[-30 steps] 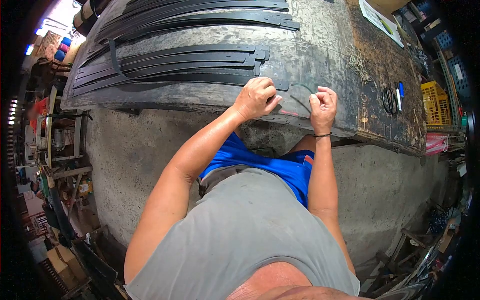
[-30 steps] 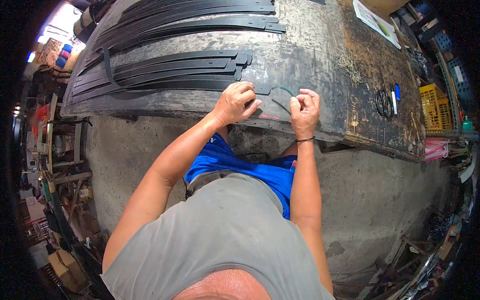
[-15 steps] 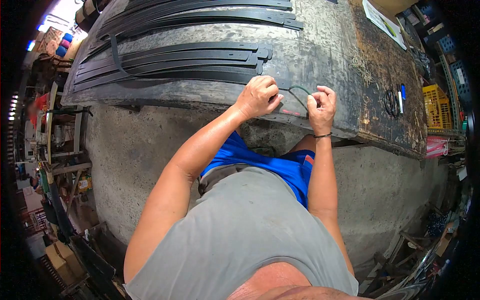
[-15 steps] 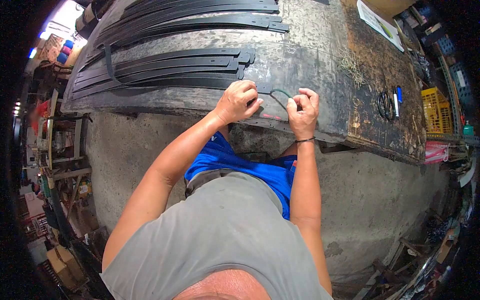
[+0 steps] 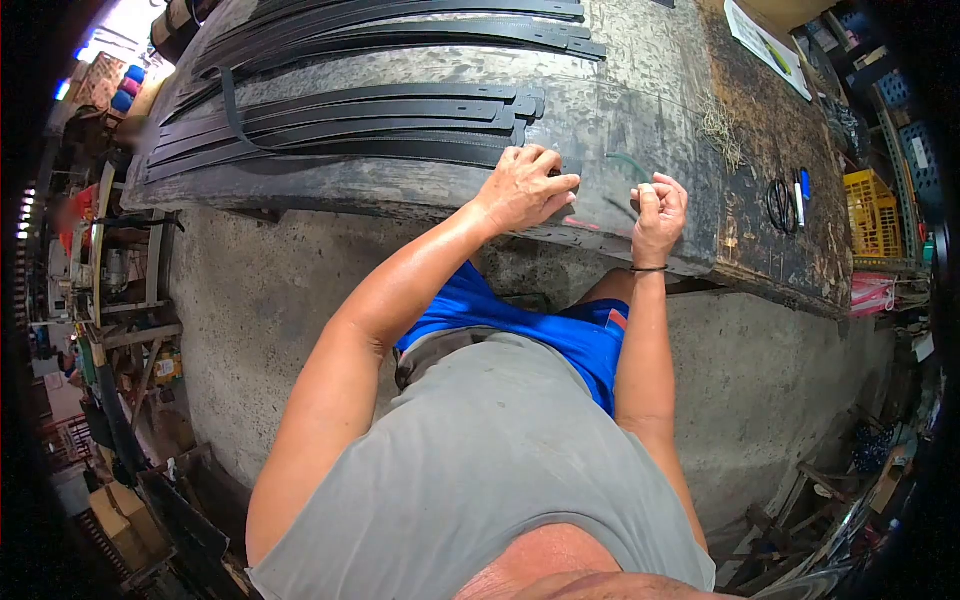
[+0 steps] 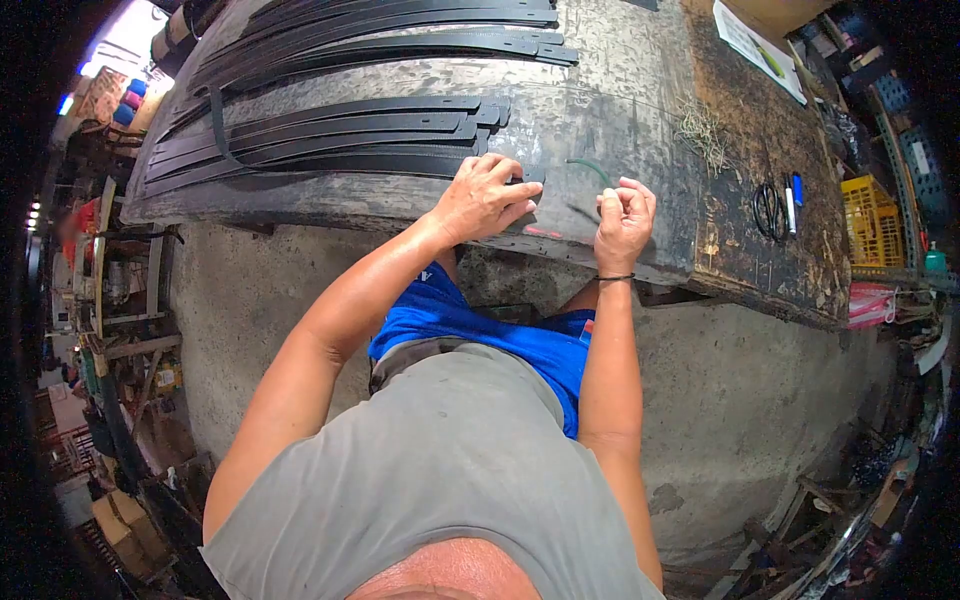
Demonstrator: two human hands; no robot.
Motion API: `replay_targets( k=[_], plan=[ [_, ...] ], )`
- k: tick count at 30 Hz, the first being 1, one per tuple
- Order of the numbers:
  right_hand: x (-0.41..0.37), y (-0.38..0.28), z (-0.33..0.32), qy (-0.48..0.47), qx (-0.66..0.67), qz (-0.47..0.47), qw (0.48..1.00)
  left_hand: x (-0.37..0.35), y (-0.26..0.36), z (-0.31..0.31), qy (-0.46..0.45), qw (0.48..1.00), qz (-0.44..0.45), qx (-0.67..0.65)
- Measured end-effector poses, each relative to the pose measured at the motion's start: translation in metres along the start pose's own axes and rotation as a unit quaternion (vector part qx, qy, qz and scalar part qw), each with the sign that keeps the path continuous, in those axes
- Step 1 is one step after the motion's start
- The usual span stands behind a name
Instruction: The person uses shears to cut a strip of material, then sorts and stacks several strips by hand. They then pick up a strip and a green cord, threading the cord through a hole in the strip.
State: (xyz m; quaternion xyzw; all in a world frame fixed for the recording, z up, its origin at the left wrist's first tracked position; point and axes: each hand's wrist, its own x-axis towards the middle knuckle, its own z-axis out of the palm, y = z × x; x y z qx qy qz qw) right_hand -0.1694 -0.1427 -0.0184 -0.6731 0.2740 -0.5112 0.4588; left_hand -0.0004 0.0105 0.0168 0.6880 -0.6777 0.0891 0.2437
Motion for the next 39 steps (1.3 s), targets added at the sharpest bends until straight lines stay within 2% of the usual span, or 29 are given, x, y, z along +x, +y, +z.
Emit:
replay_targets(
  k=[2, 4, 5, 6, 8, 10, 11, 12, 13, 14, 15, 16, 20, 27, 31, 32, 34, 36, 38, 39],
  plan=[
    [0.000, -0.007, 0.003, 0.021, 0.071, 0.040, 0.996, 0.004, -0.005, 0.001, 0.005, 1.000, -0.003, -0.008],
    [0.002, -0.002, 0.002, 0.029, 0.088, 0.053, 0.994, 0.009, -0.008, 0.001, 0.012, 1.000, -0.006, -0.015],
    [0.002, 0.000, 0.001, 0.037, 0.105, 0.068, 0.991, 0.012, -0.009, 0.002, -0.003, 0.999, -0.035, -0.007],
    [0.001, 0.002, 0.000, 0.038, 0.106, 0.066, 0.992, 0.015, -0.010, 0.002, -0.019, 0.998, -0.063, 0.000],
    [0.002, 0.006, -0.002, 0.037, 0.107, 0.090, 0.989, 0.020, -0.013, 0.002, 0.002, 0.999, -0.039, 0.023],
    [0.001, 0.000, -0.002, 0.047, 0.101, 0.097, 0.989, 0.027, -0.017, -0.004, -0.039, 0.997, -0.068, -0.010],
    [0.002, -0.004, 0.000, 0.057, 0.095, 0.106, 0.988, 0.030, -0.019, -0.010, -0.011, 0.993, -0.105, -0.042],
    [0.001, -0.001, -0.001, 0.053, 0.108, 0.111, 0.987, 0.033, -0.021, -0.020, -0.004, 0.994, -0.105, -0.030],
    [0.000, 0.001, -0.002, 0.057, 0.108, 0.116, 0.986, 0.036, -0.026, -0.033, 0.048, 0.967, -0.206, -0.144],
    [0.000, 0.002, -0.001, 0.060, 0.110, 0.122, 0.985, 0.037, -0.031, -0.047, 0.104, 0.914, -0.298, -0.254],
    [0.000, 0.004, -0.001, 0.061, 0.117, 0.124, 0.983, 0.037, -0.033, -0.059, 0.181, 0.844, -0.325, -0.386],
    [0.000, 0.006, 0.000, 0.059, 0.125, 0.128, 0.982, 0.035, -0.042, -0.066, 0.232, 0.800, -0.332, -0.443],
    [0.001, 0.009, -0.001, 0.055, 0.114, 0.112, 0.986, 0.023, -0.050, -0.100, 0.329, 0.742, -0.325, -0.484],
    [0.001, 0.009, -0.004, 0.041, 0.109, 0.123, 0.986, 0.010, -0.055, -0.113, 0.407, 0.735, -0.299, -0.452],
    [0.002, 0.003, -0.005, 0.035, 0.100, 0.140, 0.984, 0.008, -0.055, -0.117, 0.402, 0.731, -0.318, -0.450],
    [0.002, 0.001, -0.005, 0.025, 0.103, 0.136, 0.985, 0.008, -0.052, -0.117, 0.406, 0.709, -0.328, -0.475],
    [0.001, -0.007, 0.001, 0.058, 0.092, 0.118, 0.987, 0.005, -0.056, -0.111, 0.397, 0.733, -0.307, -0.458],
    [0.003, 0.003, -0.003, 0.039, 0.086, 0.113, 0.989, 0.003, -0.050, -0.111, 0.371, 0.727, -0.315, -0.484],
    [0.003, -0.002, -0.003, 0.038, 0.092, 0.129, 0.987, 0.006, -0.042, -0.108, 0.378, 0.758, -0.262, -0.463],
    [0.004, -0.004, -0.002, 0.040, 0.099, 0.146, 0.984, 0.006, -0.032, -0.117, 0.358, 0.763, -0.264, -0.469]
  ],
)
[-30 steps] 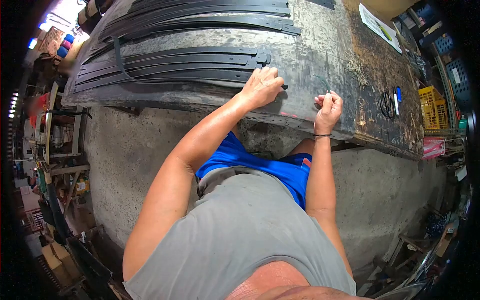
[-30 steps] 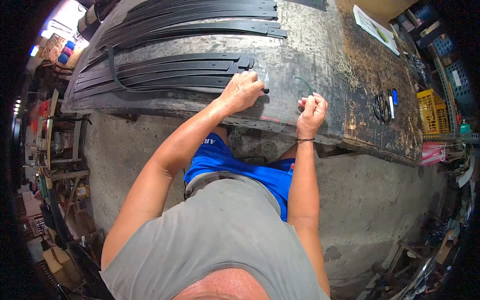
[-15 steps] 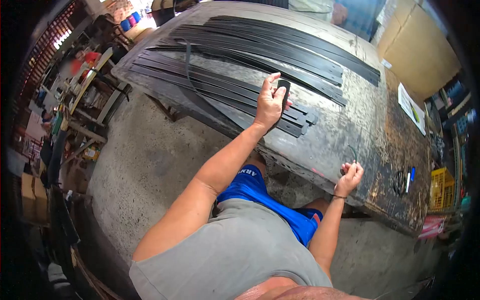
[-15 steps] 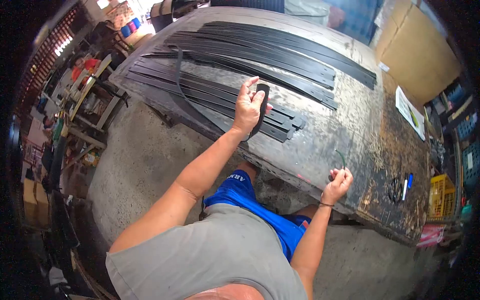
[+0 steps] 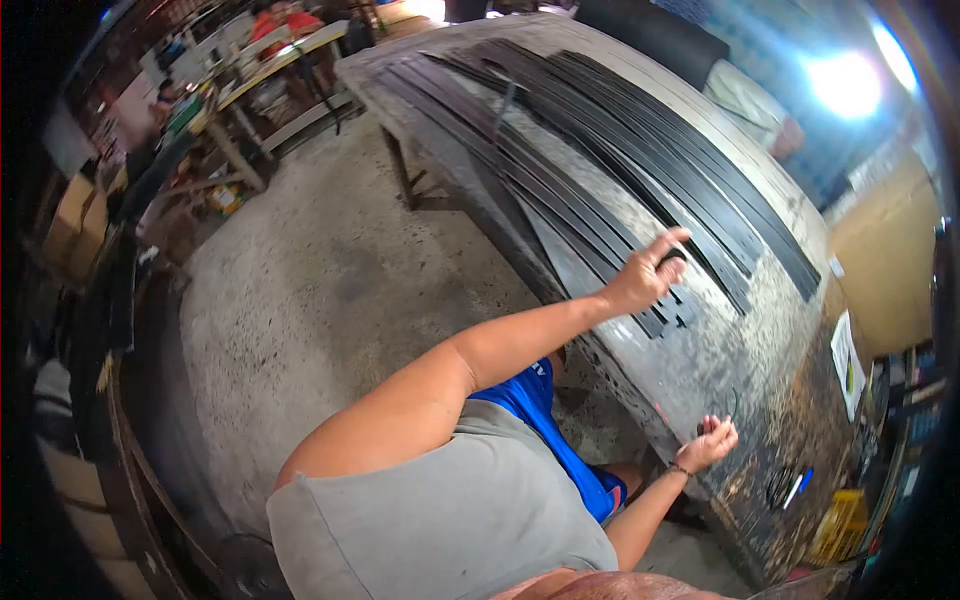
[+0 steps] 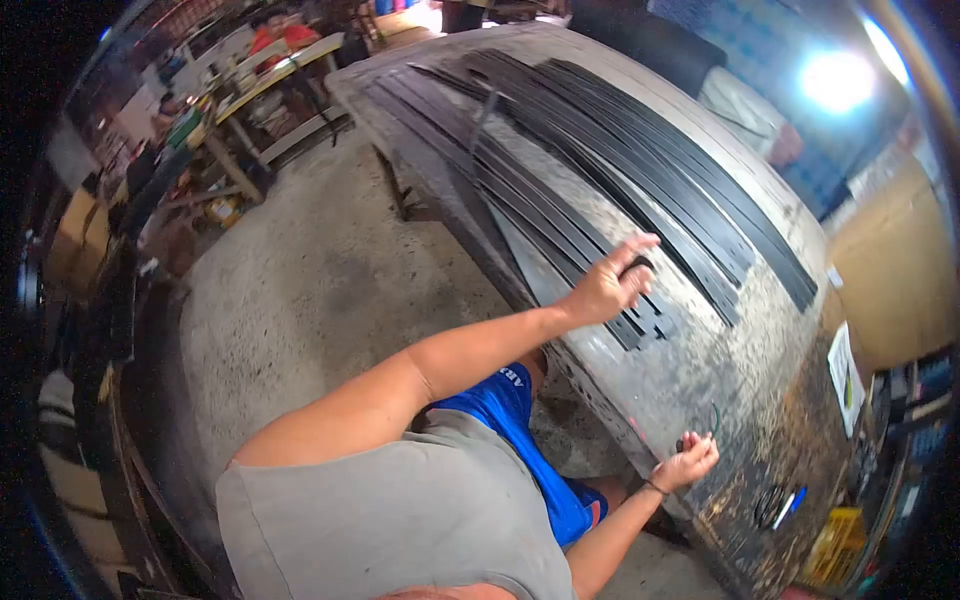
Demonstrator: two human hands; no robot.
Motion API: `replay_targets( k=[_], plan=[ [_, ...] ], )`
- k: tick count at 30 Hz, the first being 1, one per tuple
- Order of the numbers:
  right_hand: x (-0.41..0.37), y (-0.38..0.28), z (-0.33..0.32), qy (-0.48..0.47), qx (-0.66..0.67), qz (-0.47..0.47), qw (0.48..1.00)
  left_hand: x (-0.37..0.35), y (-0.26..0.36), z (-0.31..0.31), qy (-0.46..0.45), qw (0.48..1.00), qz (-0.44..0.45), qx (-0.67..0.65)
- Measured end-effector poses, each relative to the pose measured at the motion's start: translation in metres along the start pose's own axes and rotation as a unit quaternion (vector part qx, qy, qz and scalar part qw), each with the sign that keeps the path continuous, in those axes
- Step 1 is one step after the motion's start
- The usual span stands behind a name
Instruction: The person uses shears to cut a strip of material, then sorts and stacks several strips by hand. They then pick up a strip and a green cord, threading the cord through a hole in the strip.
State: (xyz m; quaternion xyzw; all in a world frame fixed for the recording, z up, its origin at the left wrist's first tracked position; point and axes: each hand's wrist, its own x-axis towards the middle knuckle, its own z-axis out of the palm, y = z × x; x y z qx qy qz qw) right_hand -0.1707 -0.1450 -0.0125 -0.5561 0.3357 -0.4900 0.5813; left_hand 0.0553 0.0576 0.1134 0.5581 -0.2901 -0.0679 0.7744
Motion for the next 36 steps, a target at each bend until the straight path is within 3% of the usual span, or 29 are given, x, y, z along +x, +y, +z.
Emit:
replay_targets(
  k=[3, 5, 8, 13, 18, 23, 29, 32, 34, 36],
  plan=[
    [-0.002, -0.007, 0.003, 0.003, 0.020, 0.010, 1.000, -0.007, 0.010, 0.000, -0.081, 0.994, -0.058, 0.037],
    [-0.002, -0.007, 0.004, 0.014, 0.024, 0.014, 1.000, -0.014, 0.005, 0.004, -0.064, 0.997, -0.028, 0.028],
    [-0.002, -0.007, 0.005, 0.019, 0.013, 0.015, 1.000, -0.025, 0.021, 0.003, -0.047, 0.986, 0.031, 0.159],
    [0.008, 0.003, -0.004, 0.012, -0.044, 0.006, 0.999, -0.035, 0.030, 0.002, 0.005, 0.983, 0.082, 0.163],
    [0.009, -0.001, 0.002, 0.023, -0.074, -0.020, 0.997, -0.047, 0.045, -0.009, -0.068, 0.982, 0.073, 0.159],
    [0.009, -0.003, 0.002, 0.028, -0.061, -0.017, 0.998, -0.051, 0.044, -0.018, -0.050, 0.977, 0.110, 0.174],
    [0.018, 0.003, 0.000, 0.021, -0.042, -0.005, 0.999, -0.054, 0.040, -0.028, -0.069, 0.990, 0.054, 0.114],
    [0.015, -0.001, 0.003, 0.038, -0.028, -0.021, 0.999, -0.060, 0.054, -0.032, -0.096, 0.995, -0.008, 0.033],
    [0.011, -0.011, 0.006, 0.056, -0.022, 0.021, 0.998, -0.064, 0.061, -0.033, -0.109, 0.986, -0.116, -0.055],
    [0.009, -0.017, 0.008, 0.033, 0.018, 0.024, 0.999, -0.060, 0.045, -0.032, -0.119, 0.981, -0.124, -0.095]
  ],
)
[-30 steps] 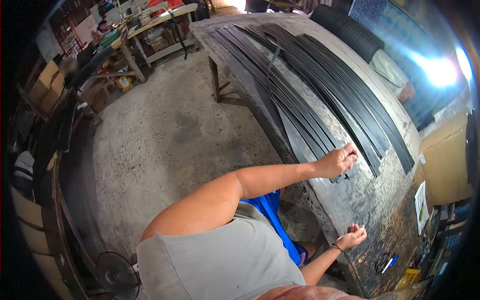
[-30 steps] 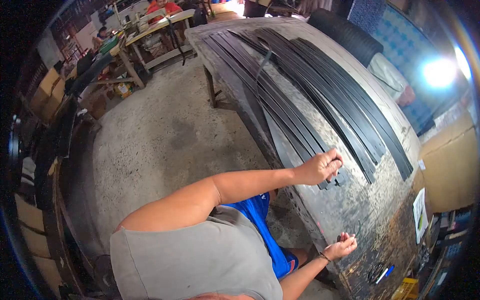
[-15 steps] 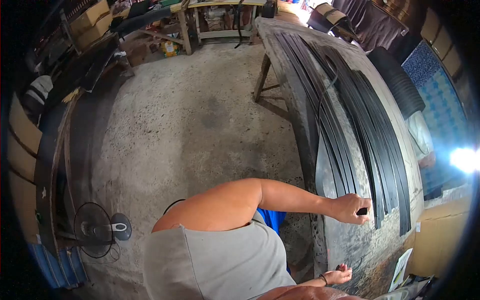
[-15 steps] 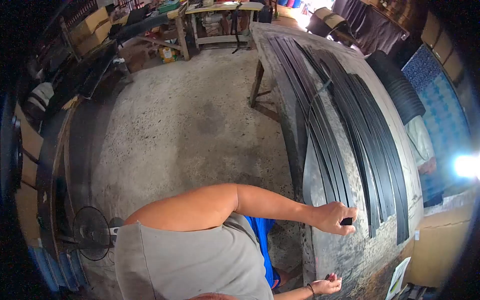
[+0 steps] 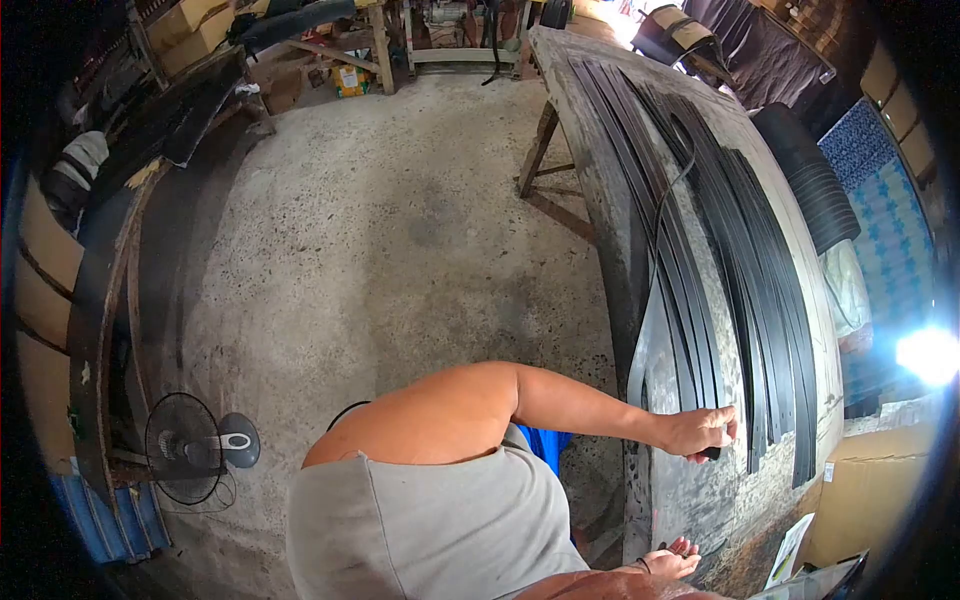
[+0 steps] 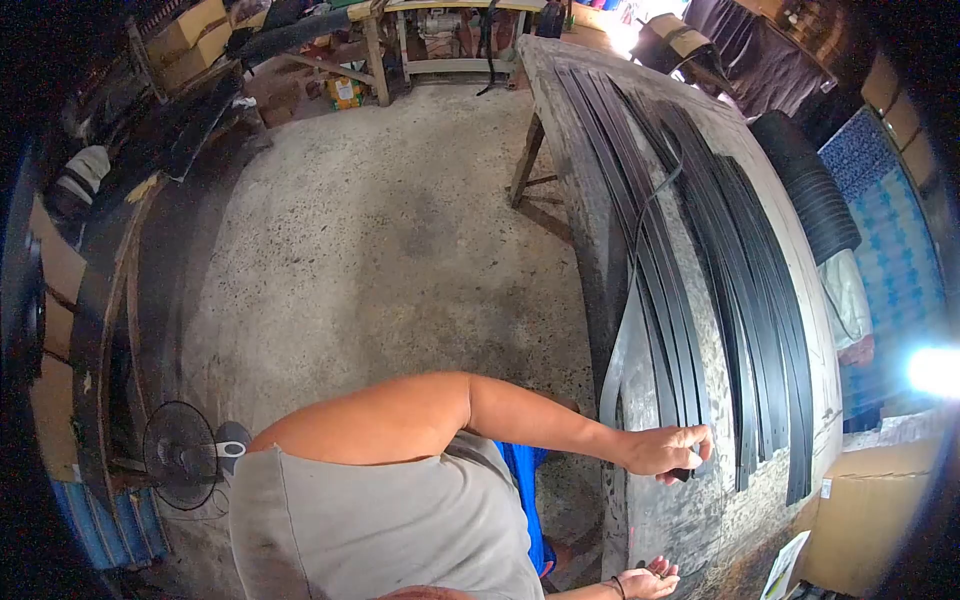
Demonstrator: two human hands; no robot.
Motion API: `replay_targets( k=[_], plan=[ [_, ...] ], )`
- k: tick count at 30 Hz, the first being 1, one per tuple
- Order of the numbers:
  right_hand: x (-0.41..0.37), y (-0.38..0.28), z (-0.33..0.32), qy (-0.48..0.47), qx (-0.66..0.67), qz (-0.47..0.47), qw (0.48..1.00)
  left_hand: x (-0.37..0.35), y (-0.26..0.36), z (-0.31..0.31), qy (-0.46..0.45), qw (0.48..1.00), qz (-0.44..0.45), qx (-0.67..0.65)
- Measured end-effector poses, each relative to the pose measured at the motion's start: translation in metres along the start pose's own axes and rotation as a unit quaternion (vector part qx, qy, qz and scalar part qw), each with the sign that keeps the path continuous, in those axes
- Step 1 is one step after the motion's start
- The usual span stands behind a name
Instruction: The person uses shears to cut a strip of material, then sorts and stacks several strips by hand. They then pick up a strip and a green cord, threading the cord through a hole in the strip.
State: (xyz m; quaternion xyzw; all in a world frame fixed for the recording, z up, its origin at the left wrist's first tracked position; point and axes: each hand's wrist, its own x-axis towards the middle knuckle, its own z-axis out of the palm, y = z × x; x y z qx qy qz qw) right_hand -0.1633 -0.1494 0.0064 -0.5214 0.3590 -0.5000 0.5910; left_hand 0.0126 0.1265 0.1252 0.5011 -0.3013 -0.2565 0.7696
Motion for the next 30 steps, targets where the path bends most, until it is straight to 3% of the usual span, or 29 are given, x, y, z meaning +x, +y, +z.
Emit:
replay_targets(
  k=[5, 6, 9, 11, 13, 14, 17, 19, 21, 22, 23, 25, 30],
  plan=[
    [-0.020, -0.034, 0.024, -0.125, 0.152, 0.061, 0.979, 0.010, -0.021, 0.001, -0.008, 0.997, 0.004, -0.074],
    [-0.021, -0.037, 0.027, -0.189, 0.182, 0.053, 0.964, 0.009, -0.021, 0.002, -0.016, 0.999, 0.010, -0.050],
    [-0.050, -0.068, 0.055, -0.259, 0.248, 0.097, 0.928, 0.006, -0.018, 0.003, -0.032, 0.999, 0.008, -0.013],
    [-0.071, -0.081, 0.073, -0.268, 0.250, 0.112, 0.924, 0.010, -0.028, 0.004, -0.046, 0.992, 0.026, 0.119],
    [-0.077, -0.079, 0.083, -0.345, 0.358, 0.169, 0.851, 0.009, -0.029, 0.008, -0.036, 0.993, 0.039, 0.110],
    [-0.079, -0.079, 0.086, -0.439, 0.351, 0.160, 0.812, 0.008, -0.028, 0.010, -0.047, 0.992, 0.022, 0.117],
    [-0.099, -0.090, 0.099, -0.369, 0.324, 0.212, 0.845, 0.007, -0.031, 0.017, -0.063, 0.991, -0.003, 0.119],
    [-0.097, -0.087, 0.099, -0.385, 0.350, 0.214, 0.827, 0.009, -0.034, 0.019, -0.061, 0.991, -0.008, 0.117],
    [-0.100, -0.087, 0.096, -0.327, 0.295, 0.163, 0.883, 0.012, -0.036, 0.019, -0.067, 0.991, 0.006, 0.119],
    [-0.093, -0.087, 0.094, -0.458, 0.354, 0.172, 0.797, 0.013, -0.035, 0.019, -0.073, 0.987, 0.017, 0.145],
    [-0.091, -0.085, 0.095, -0.460, 0.354, 0.173, 0.796, 0.014, -0.034, 0.019, -0.071, 0.987, 0.018, 0.146],
    [-0.092, -0.087, 0.095, -0.390, 0.332, 0.172, 0.842, 0.015, -0.033, 0.021, -0.089, 0.984, 0.009, 0.152],
    [-0.084, -0.082, 0.094, -0.371, 0.354, 0.156, 0.844, 0.021, -0.045, 0.022, -0.116, 0.985, 0.026, 0.123]
  ],
)
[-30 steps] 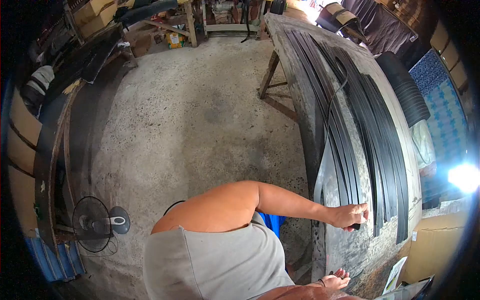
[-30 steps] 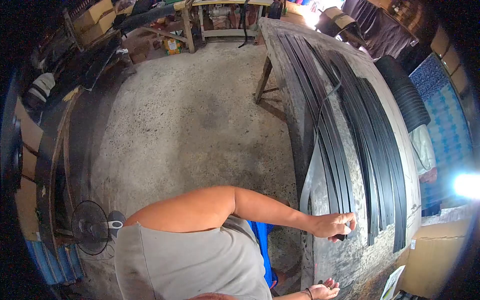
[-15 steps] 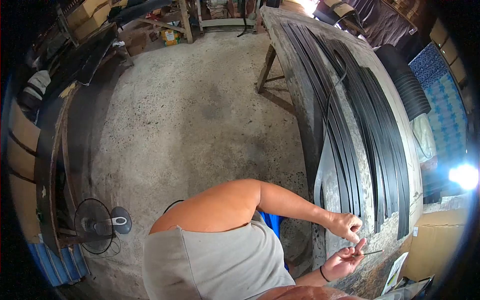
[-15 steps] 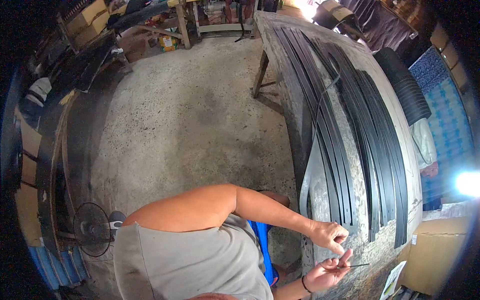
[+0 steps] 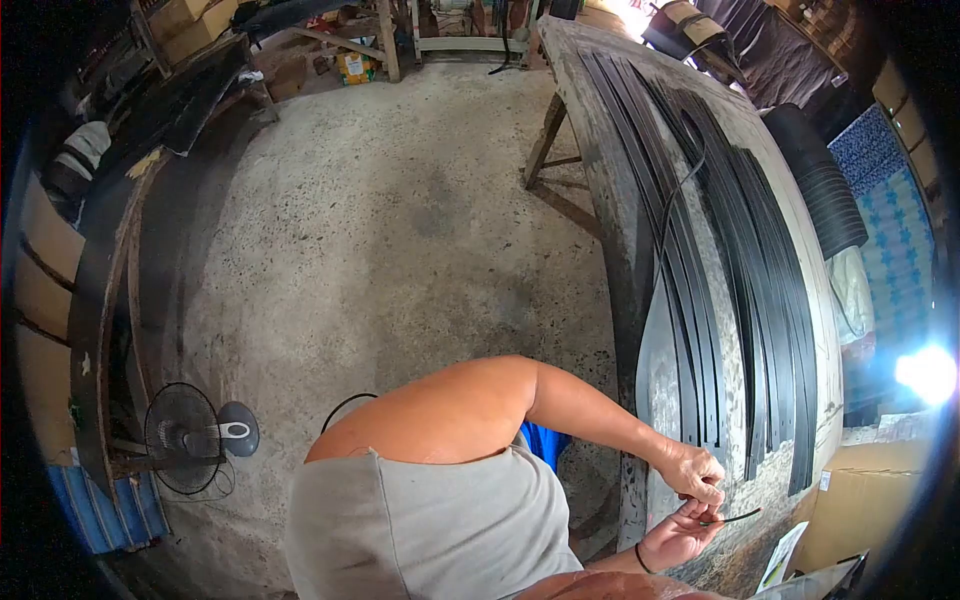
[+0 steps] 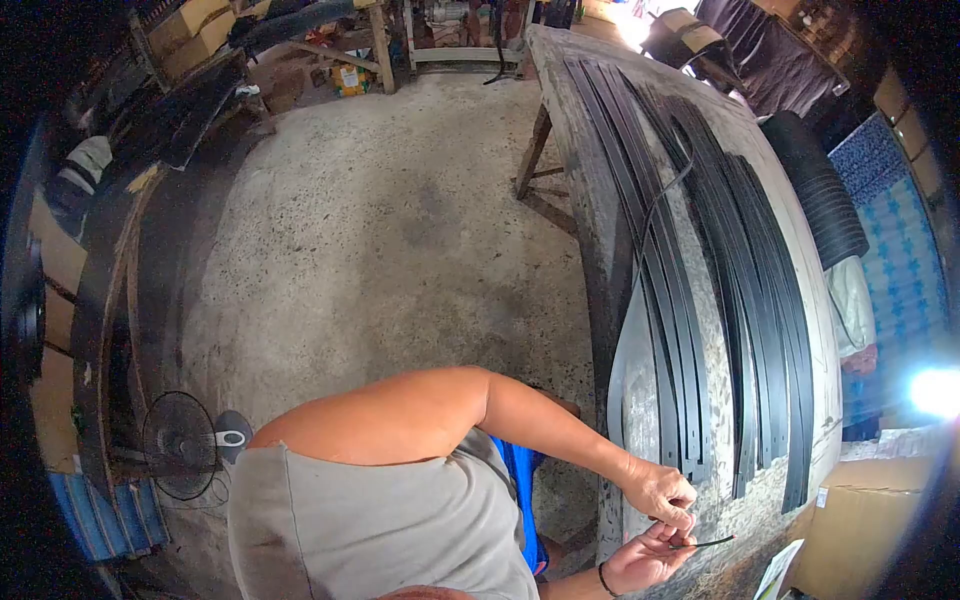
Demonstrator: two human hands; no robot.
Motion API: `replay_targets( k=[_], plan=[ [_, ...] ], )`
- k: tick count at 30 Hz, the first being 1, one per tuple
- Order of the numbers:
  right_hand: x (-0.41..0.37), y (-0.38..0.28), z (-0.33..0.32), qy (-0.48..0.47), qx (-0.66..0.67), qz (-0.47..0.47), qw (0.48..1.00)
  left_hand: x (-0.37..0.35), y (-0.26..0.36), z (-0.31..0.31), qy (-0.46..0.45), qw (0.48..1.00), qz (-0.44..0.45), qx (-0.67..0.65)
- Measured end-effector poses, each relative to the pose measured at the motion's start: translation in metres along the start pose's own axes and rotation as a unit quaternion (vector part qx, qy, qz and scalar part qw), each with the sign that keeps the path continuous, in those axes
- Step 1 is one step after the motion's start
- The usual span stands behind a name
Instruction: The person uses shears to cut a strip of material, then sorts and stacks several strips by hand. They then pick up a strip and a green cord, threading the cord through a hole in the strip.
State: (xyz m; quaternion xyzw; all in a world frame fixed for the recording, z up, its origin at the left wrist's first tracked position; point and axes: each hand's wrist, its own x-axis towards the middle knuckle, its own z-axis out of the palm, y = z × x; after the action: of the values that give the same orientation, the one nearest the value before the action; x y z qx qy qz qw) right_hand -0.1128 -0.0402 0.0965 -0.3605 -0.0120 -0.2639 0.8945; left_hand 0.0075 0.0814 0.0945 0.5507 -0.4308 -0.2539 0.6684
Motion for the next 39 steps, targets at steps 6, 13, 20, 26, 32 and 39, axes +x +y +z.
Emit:
replay_targets(
  k=[6, 13, 20, 26, 32, 39],
  plan=[
    [-0.001, -0.004, -0.005, 0.028, -0.077, -0.001, 0.997, -0.001, 0.006, 0.000, -0.029, 1.000, 0.003, -0.006],
    [0.003, -0.024, -0.013, -0.029, -0.055, -0.010, 0.998, -0.011, 0.004, -0.012, -0.026, 0.977, 0.135, 0.164],
    [0.041, -0.117, -0.074, 0.323, -0.143, -0.196, 0.915, -0.015, -0.008, -0.068, 0.035, 0.770, 0.273, 0.576],
    [0.054, -0.173, -0.155, 0.282, -0.120, -0.203, 0.930, -0.015, 0.012, -0.140, 0.039, 0.668, 0.365, 0.647],
    [0.050, -0.224, -0.217, 0.232, -0.098, -0.212, 0.944, -0.030, 0.042, -0.217, 0.019, 0.663, 0.380, 0.645],
    [-0.104, -0.319, -0.255, 0.244, -0.107, -0.290, 0.919, -0.055, 0.088, -0.266, -0.024, 0.621, 0.328, 0.711]
  ],
)
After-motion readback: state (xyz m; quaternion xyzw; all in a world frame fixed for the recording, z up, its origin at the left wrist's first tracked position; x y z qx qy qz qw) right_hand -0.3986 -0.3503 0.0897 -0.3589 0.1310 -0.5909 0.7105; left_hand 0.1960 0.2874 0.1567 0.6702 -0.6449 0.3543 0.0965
